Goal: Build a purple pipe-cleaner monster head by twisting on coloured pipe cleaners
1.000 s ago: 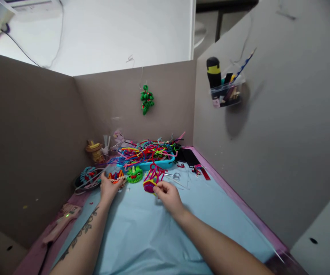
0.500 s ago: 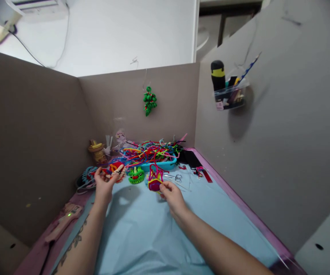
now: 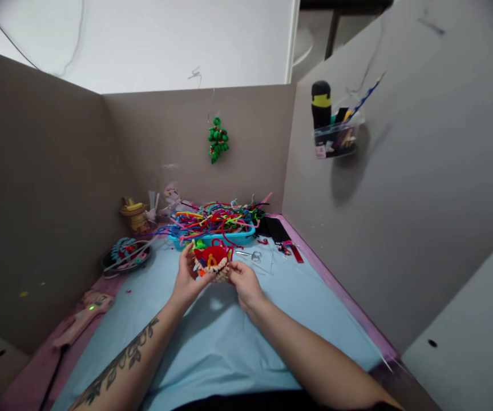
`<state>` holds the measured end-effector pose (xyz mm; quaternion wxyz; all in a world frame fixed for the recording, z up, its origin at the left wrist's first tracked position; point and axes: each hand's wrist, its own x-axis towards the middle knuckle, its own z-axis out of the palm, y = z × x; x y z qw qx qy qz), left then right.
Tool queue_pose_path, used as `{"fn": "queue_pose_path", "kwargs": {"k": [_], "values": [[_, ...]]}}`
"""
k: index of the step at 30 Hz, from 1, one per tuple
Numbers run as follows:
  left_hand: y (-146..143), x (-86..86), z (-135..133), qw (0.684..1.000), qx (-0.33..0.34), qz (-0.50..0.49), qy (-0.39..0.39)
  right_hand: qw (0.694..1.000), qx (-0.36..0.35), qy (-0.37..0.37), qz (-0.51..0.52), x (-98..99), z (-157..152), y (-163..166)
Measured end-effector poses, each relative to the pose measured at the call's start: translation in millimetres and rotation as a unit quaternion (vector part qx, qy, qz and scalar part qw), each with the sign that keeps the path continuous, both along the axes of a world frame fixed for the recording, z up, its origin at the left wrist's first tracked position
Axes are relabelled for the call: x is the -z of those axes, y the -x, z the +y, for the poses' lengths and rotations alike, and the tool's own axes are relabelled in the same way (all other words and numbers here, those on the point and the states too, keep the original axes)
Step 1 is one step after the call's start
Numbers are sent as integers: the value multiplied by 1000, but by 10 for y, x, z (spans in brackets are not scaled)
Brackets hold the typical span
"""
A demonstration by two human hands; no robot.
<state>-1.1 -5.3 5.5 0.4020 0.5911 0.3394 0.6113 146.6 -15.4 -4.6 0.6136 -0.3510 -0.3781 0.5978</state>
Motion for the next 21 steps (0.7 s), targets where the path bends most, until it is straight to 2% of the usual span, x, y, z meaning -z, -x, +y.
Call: {"fn": "queue_pose_path", "kwargs": {"k": [6, 10, 14, 17, 21], "values": [[25, -104, -4, 995, 28, -98, -1, 997, 41, -65, 2, -49, -13, 19], [42, -140, -19, 995, 27, -98, -24, 991, -57, -111, 46, -155, -106, 55], [52, -164, -32, 996, 1, -64, -69, 967, -182, -122, 126, -230, -162, 47], [34, -205, -31, 995, -13, -18, -92, 958, -211, -103, 166, -251, -116, -10], [27, -344, -14, 997, 29, 5, -75, 955, -227, -92, 166, -348, -44, -90]]}}
